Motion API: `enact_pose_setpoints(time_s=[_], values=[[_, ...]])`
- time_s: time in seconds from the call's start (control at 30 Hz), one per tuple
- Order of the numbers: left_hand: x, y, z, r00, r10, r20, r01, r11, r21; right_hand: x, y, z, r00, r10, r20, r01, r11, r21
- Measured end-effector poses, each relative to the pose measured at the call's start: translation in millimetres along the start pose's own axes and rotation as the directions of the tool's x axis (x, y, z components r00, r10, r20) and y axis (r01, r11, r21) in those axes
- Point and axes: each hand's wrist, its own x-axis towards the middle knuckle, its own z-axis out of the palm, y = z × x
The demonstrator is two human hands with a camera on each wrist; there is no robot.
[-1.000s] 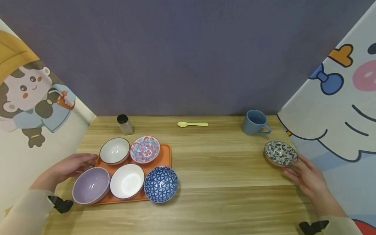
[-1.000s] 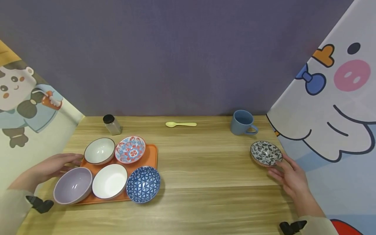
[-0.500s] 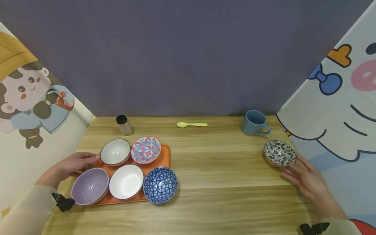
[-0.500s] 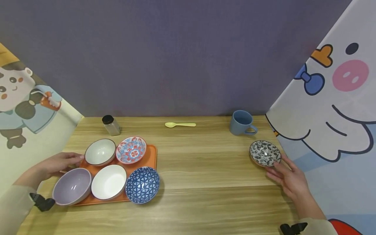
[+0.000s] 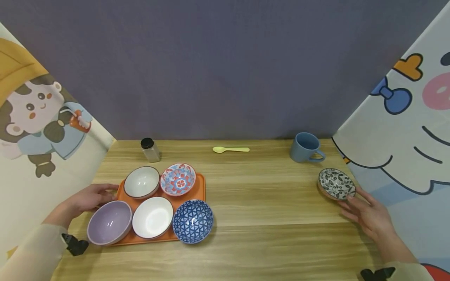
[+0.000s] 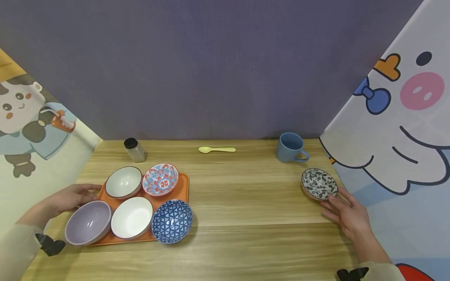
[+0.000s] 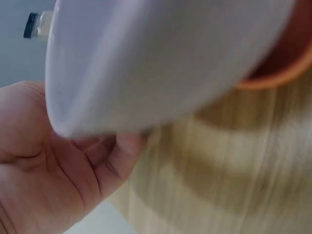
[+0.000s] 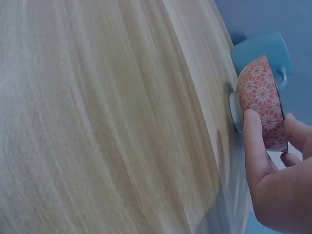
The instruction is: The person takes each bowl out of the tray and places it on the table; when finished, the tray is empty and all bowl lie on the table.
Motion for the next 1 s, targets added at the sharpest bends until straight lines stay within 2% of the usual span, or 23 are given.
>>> enact_pose_setpoints(time_s=[0.17, 0.37, 0.53, 0.63, 0.7, 0.73, 0.8, 0.83, 0.87, 0.97, 1.0], values=[[-1.9, -11.2, 4.4, 0.998, 0.039, -0.051, -0.039, 0.999, -0.007, 0.9, 0.2, 1.6, 0.999, -0.026, -0.047, 0.023, 0.997, -0.079], [-3.7, -12.9, 9.8, 0.989, 0.087, -0.116, -0.083, 0.996, 0.043, -0.1, -1.0, 5.8, 0.994, -0.073, -0.086, 0.063, 0.992, -0.114], [-2.8, -15.0, 11.0, 0.982, 0.110, -0.152, -0.102, 0.993, 0.064, -0.7, -4.0, 8.3, 0.992, -0.052, -0.117, 0.030, 0.984, -0.177], [-1.6, -16.6, 11.0, 0.980, 0.113, -0.165, -0.106, 0.993, 0.054, -2.3, -7.7, 8.4, 0.993, -0.032, -0.114, 0.003, 0.970, -0.243], [-1.1, -16.8, 11.6, 0.979, 0.109, -0.173, -0.103, 0.994, 0.044, -3.3, -10.8, 7.7, 0.994, -0.030, -0.103, -0.006, 0.942, -0.334], [-1.0, -16.8, 11.8, 0.978, 0.111, -0.174, -0.106, 0.994, 0.041, -4.0, -13.0, 7.4, 0.995, -0.035, -0.093, -0.003, 0.924, -0.383], [-1.2, -16.9, 12.4, 0.978, 0.115, -0.173, -0.110, 0.993, 0.040, -5.9, -18.4, 6.8, 0.996, -0.052, -0.076, 0.002, 0.837, -0.547], [-1.3, -16.6, 13.0, 0.978, 0.110, -0.175, -0.105, 0.994, 0.036, -6.9, -22.4, 6.7, 0.996, -0.061, -0.066, 0.005, 0.776, -0.631], [-1.5, -16.6, 13.2, 0.978, 0.108, -0.176, -0.103, 0.994, 0.037, -7.9, -27.3, 7.5, 0.995, -0.071, -0.063, 0.005, 0.700, -0.714], [-1.9, -17.3, 12.9, 0.978, 0.106, -0.179, -0.099, 0.994, 0.046, -9.3, -44.2, 13.7, 0.993, -0.106, -0.044, 0.016, 0.508, -0.861], [-2.4, -17.5, 12.7, 0.978, 0.104, -0.183, -0.096, 0.994, 0.051, -8.3, -50.1, 17.5, 0.992, -0.117, -0.043, 0.018, 0.474, -0.880]])
